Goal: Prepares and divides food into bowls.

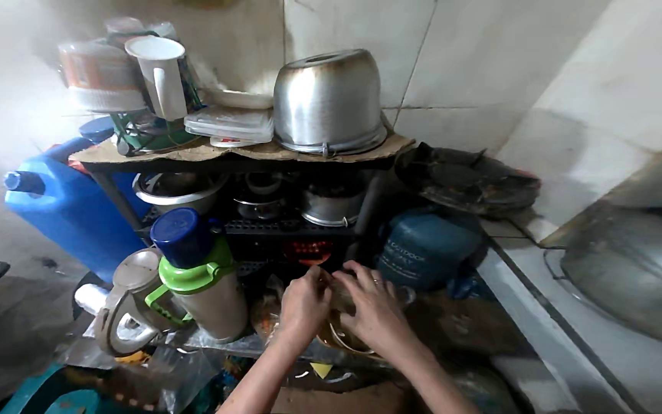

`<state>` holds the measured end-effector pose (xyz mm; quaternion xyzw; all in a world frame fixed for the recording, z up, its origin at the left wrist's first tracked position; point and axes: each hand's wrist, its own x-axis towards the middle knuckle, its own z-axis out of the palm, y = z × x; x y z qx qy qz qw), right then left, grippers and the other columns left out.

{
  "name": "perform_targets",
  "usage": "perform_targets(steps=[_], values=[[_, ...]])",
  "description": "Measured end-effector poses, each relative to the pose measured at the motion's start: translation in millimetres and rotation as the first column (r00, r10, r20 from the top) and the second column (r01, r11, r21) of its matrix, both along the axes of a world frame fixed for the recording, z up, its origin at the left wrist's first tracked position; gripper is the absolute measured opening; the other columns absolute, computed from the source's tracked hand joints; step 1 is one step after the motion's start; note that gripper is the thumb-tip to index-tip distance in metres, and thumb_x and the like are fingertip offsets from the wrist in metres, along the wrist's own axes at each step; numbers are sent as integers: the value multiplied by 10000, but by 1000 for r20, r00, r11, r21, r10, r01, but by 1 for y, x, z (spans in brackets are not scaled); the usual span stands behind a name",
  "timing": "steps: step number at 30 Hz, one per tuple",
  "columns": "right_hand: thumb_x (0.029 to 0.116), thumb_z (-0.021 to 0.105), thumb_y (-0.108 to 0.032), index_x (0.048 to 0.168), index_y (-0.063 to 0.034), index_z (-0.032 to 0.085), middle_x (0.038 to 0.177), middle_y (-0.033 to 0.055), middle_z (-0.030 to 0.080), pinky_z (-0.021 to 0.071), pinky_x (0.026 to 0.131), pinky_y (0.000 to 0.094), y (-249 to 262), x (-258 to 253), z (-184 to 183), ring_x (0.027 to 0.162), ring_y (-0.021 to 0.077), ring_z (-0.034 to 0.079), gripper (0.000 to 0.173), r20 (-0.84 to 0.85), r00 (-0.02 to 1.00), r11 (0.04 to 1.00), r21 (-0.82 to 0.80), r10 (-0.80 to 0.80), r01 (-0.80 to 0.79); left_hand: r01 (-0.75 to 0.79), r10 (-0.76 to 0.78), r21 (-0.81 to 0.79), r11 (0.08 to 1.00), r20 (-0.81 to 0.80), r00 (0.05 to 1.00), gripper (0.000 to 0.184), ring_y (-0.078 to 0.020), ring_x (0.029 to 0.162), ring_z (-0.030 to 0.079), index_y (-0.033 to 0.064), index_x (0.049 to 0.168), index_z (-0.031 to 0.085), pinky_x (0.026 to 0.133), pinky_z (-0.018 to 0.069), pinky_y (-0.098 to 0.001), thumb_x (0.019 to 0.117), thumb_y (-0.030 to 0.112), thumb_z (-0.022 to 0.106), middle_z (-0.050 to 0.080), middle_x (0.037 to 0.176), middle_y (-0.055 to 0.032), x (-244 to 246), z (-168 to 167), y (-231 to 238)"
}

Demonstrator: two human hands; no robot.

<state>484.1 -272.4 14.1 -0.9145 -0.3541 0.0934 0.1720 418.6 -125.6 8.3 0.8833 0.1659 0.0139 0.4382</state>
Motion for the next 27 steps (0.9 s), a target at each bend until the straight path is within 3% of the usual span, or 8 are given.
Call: perform_targets(steps=[3,5,9,12,15,18,20,27], values=[[961,625,-146,1220,-74,712,1456,141,534,335,1140,567,7,12,-1,1366,360,467,282,-39,999,998,59,33,-30,4,-4,11,1000,57,998,295,-201,1026,711,82,1267,633,937,556,-441,1025,238,567,735,1123,-71,-1,2,-4],[1028,555,-199,1146,-65,747,1378,149,592,348,1136,547,2,26,2,1323,344,508,262,-95,993,988,145,75,-61,-19,25,-37,999,156,988,297,-184,1037,705,59,1253,637,948,556,-405,1022,235,577,725,1141,-84,-2,-4,1],[1032,582,-255,1152,-72,755,1336,178,596,361,1133,536,-8,50,14,1289,330,528,278,-224,963,984,120,153,-129,81,-35,-229,970,196,980,406,-229,1237,612,33,1377,584,1060,498,-406,982,126,579,603,1379,-152,-6,-31,8],[992,659,-255,1107,-80,758,1239,175,619,431,1070,501,-7,57,24,1189,313,580,232,-214,966,988,84,144,-128,163,-121,-270,949,166,979,504,-241,1362,525,39,1446,542,1148,416,-430,989,224,646,519,1499,-153,0,-48,-5],[998,645,-254,1087,-57,746,1105,161,654,438,1023,511,-8,61,22,1075,298,615,239,-198,958,977,82,210,-197,128,-57,-306,943,230,972,435,-208,1332,546,16,1336,640,1145,412,-399,993,283,655,579,1435,-147,12,-52,-23],[1023,597,-234,1098,-46,742,1090,151,677,405,1054,542,-10,63,15,1103,309,619,249,-161,952,963,119,259,-241,47,43,-297,954,289,956,251,-161,1125,657,5,1107,747,1028,494,-364,1007,198,621,713,1182,-125,21,-51,-31],[1030,571,-207,1086,-29,737,1093,151,690,420,1045,533,-12,62,6,1108,311,626,250,-139,953,950,206,267,-236,39,32,-245,969,282,959,270,-174,1128,660,14,1078,759,1038,493,-381,1021,227,603,720,1160,-122,20,-54,-30],[1014,587,-158,1054,-7,733,1084,147,699,525,927,396,-17,64,-10,1018,244,659,214,-171,951,912,369,256,-179,-7,12,-49,999,109,994,367,-229,1382,516,56,1169,755,1219,235,-530,1043,341,561,671,1348,-73,9,-79,-37]])
